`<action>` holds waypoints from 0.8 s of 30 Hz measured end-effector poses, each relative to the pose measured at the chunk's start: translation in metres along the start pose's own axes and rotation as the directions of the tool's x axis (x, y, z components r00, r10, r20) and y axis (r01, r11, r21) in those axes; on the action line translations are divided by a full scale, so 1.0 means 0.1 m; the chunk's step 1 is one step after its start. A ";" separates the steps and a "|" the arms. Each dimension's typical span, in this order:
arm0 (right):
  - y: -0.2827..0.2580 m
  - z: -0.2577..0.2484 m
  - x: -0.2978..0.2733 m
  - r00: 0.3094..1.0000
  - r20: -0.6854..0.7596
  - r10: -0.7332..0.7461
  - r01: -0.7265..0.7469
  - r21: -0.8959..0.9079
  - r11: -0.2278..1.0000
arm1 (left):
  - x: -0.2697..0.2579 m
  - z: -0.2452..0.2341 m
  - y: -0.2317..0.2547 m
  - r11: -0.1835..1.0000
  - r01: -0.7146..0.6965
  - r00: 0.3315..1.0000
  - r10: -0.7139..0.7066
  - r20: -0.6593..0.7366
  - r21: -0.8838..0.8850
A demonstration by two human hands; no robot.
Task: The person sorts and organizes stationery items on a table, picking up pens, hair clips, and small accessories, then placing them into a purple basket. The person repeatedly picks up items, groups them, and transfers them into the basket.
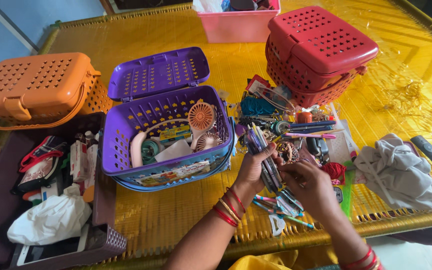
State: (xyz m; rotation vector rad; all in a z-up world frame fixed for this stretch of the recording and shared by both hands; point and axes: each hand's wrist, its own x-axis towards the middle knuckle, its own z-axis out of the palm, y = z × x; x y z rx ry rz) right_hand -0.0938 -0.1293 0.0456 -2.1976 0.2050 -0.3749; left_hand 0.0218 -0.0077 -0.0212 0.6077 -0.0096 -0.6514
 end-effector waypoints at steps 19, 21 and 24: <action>0.00 -0.31 0.84 0.906 -0.018 -0.423 0.302 -0.674 0.674 | 0.06 -0.12 0.06 0.999 0.037 0.999 -0.036 -0.031 0.031; -0.13 -0.41 0.53 0.865 -0.190 -0.465 0.303 -0.540 0.785 | 0.08 -0.15 0.06 0.999 0.042 0.999 -0.042 0.015 0.010; -0.29 -0.34 0.20 0.799 -0.272 -0.537 0.394 -0.437 0.809 | 0.10 -0.19 0.04 0.999 0.050 0.995 -0.048 0.082 -0.016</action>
